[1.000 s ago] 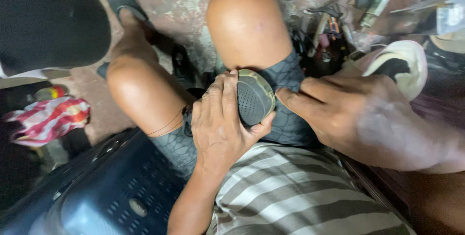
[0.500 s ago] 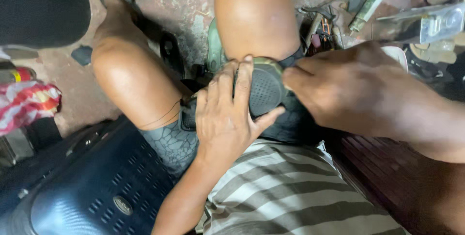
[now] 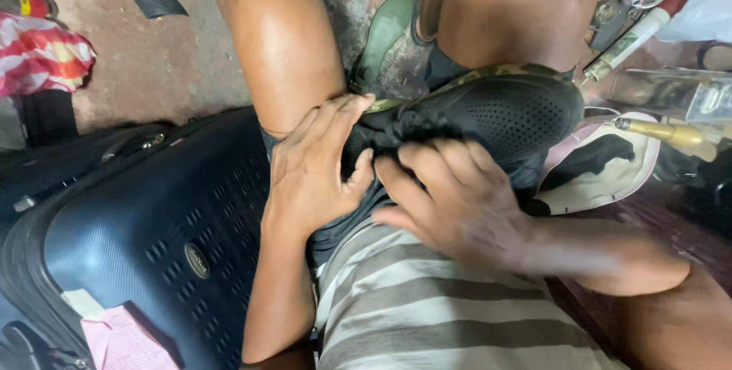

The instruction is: The person sits on the floor and sews a black sneaker using a needle and thread. They repeatedly pass the needle through the shoe's upper and pull the thread to secure stitches.

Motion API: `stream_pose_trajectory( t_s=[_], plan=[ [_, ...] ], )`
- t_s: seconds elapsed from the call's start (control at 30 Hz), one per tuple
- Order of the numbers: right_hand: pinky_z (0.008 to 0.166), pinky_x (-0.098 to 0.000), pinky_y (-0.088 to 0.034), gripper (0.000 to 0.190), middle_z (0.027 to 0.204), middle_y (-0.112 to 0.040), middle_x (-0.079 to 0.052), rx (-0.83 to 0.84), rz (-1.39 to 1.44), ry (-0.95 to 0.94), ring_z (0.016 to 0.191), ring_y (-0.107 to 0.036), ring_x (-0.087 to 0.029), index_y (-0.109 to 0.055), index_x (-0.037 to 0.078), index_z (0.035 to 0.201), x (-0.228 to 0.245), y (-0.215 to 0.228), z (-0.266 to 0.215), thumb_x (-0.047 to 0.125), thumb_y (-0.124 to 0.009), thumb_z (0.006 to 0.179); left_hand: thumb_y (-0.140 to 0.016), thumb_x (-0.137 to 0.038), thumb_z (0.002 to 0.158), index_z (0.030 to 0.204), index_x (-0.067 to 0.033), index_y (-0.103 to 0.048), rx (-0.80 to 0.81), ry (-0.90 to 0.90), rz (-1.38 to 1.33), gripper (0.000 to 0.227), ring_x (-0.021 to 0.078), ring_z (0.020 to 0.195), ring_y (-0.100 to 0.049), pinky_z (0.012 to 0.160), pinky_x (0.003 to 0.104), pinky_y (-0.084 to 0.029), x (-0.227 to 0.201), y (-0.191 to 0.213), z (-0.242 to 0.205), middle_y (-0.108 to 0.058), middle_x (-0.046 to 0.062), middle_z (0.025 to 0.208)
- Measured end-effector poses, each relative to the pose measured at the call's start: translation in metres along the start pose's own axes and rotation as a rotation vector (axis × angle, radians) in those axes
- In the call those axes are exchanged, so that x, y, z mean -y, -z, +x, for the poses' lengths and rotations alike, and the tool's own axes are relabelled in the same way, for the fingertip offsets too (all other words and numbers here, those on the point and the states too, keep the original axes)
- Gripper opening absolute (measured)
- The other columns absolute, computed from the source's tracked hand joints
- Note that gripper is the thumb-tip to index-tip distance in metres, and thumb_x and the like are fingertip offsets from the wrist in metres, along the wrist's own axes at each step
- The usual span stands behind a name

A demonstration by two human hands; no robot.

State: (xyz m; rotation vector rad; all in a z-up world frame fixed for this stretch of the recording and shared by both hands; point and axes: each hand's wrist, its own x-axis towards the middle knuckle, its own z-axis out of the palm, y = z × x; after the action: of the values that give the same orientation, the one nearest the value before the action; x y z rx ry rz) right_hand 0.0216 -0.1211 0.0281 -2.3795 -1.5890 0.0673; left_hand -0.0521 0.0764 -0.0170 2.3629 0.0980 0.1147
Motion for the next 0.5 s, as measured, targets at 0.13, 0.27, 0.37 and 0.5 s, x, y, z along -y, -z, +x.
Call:
stream_pose_trajectory(
  t_s=[0.13, 0.27, 0.37, 0.5],
  plan=[
    [0.072, -0.0371, -0.051, 0.023, 0.092, -0.06, -0.006, 0.141, -0.004, -0.045, 0.084, -0.063, -0.024, -0.068, 0.013, 0.1, -0.016, -0.02, 0.005, 0.023, -0.082, 0.084, -0.082, -0.019, 0.086, 0.123, -0.0061, -0.066, -0.075, 0.039, 0.083, 0.042, 0.0308, 0.095, -0.067, 0.081, 0.042, -0.054, 0.009, -0.008, -0.008, -0.068, 0.011, 0.106],
    [0.077, -0.0373, -0.055, 0.019, 0.099, -0.066, -0.012, -0.034, 0.189, -0.117, 0.088, -0.067, -0.029, -0.067, 0.006, 0.101, -0.031, 0.003, 0.011, 0.011, -0.081, 0.088, -0.081, -0.02, 0.092, 0.109, -0.0078, -0.071, -0.196, 0.055, 0.048, 0.023, 0.0269, 0.089, -0.066, 0.077, 0.039, -0.053, 0.016, -0.011, -0.026, -0.069, 0.006, 0.096],
    [0.073, -0.0358, -0.053, 0.017, 0.093, -0.066, -0.015, -0.06, 0.324, -0.208, 0.083, -0.066, -0.029, -0.065, 0.0, 0.095, -0.039, 0.021, 0.014, 0.001, -0.078, 0.083, -0.08, -0.016, 0.094, 0.099, -0.0079, -0.07, -0.253, 0.075, -0.176, 0.013, 0.0254, 0.078, -0.063, 0.076, 0.038, -0.053, 0.024, -0.005, -0.035, -0.066, 0.007, 0.087],
    [0.072, -0.0238, -0.047, 0.017, 0.091, -0.065, -0.008, -0.098, 0.561, -0.41, 0.077, -0.058, -0.013, -0.063, 0.002, 0.102, -0.051, 0.024, 0.002, 0.001, -0.079, 0.096, -0.079, -0.011, 0.094, 0.095, -0.0054, -0.069, -0.289, 0.177, -0.268, 0.011, 0.0236, 0.07, -0.062, 0.066, 0.036, -0.05, 0.033, 0.006, -0.041, -0.061, 0.009, 0.079]
  ],
)
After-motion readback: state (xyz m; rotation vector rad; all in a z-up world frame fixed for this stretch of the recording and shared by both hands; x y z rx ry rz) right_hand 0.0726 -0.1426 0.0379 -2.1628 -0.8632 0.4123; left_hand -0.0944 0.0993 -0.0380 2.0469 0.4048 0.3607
